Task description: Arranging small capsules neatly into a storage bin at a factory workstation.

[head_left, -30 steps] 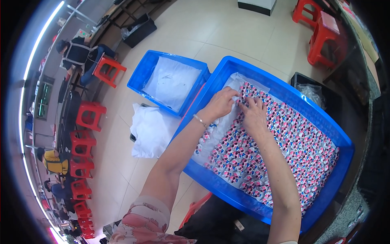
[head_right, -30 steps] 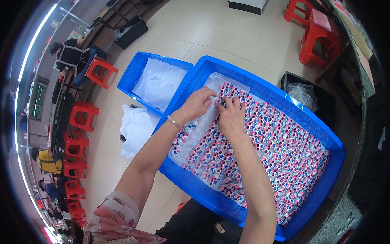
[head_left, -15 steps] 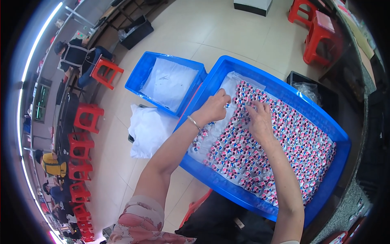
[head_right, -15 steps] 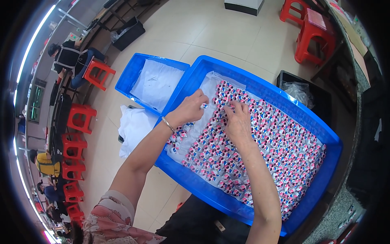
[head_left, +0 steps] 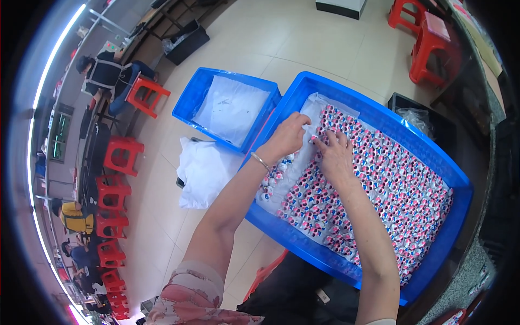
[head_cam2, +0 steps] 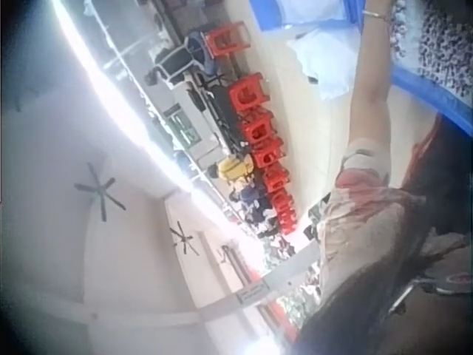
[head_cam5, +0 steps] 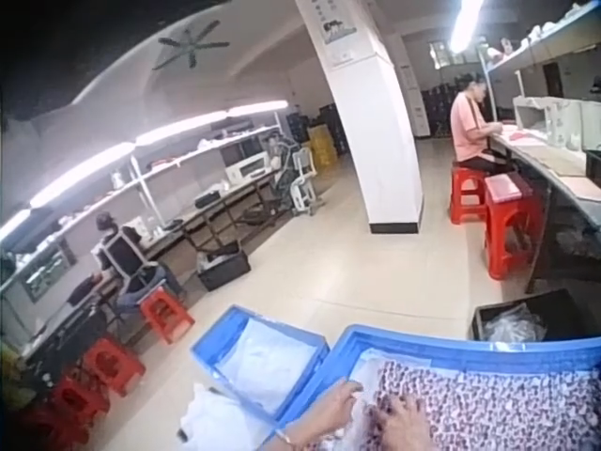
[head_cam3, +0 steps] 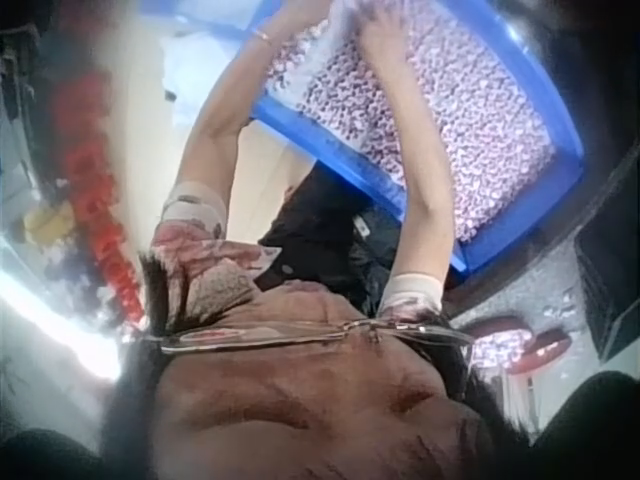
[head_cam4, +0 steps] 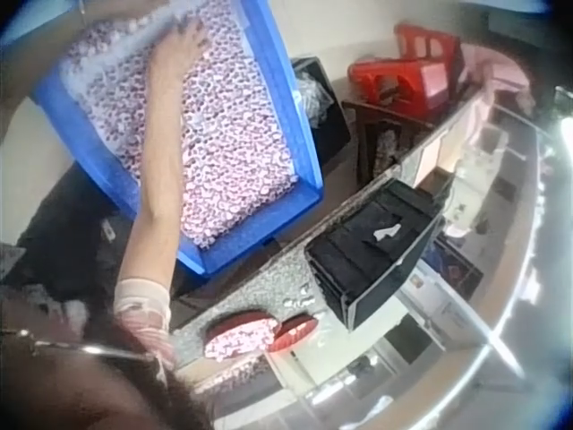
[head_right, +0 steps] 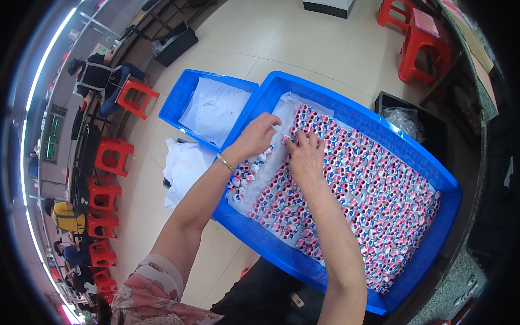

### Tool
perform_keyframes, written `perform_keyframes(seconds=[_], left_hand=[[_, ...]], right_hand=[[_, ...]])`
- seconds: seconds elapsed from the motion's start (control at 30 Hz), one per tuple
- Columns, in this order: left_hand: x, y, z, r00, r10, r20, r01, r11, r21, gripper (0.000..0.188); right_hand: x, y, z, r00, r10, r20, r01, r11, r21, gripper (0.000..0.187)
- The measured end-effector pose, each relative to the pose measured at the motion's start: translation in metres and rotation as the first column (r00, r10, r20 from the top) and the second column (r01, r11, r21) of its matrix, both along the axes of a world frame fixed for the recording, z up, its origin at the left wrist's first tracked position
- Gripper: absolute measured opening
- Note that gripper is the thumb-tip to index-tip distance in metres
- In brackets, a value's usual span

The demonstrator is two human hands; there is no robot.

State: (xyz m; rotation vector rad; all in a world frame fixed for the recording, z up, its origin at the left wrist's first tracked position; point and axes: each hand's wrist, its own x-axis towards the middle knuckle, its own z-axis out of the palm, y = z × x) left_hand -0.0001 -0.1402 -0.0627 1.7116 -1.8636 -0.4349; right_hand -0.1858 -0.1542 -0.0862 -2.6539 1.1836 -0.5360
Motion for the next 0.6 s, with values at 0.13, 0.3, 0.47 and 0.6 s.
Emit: perform_keyframes(seconds=[0.13, 0.3, 0.47, 0.6], left_hand=[[0.005, 0.015, 0.010, 0.942, -0.166, 0.292, 0.120, 0.978, 0.170, 0.020], [-0.007, 0.026, -0.012, 0.877, -0.152, 0.456, 0.042, 0.969, 0.242, 0.021], [-0.011, 0.021, -0.002, 0.869, -0.118, 0.480, -0.007, 0.968, 0.251, 0.019], [-0.008, 0.017, 0.008, 0.980, -0.138, 0.146, 0.100, 0.965, 0.242, 0.018]], right_hand=[[-0.004, -0.001, 0.002, 0.998, 0.003, 0.065, -0.007, 0.998, 0.065, 0.042], [-0.002, -0.003, 0.007, 0.999, -0.019, 0.028, 0.017, 0.998, 0.064, 0.048], [-0.014, -0.006, 0.007, 0.997, -0.038, 0.067, 0.032, 0.995, 0.091, 0.050], [-0.025, -0.007, 0.010, 0.988, -0.015, 0.157, -0.002, 0.994, 0.108, 0.051]])
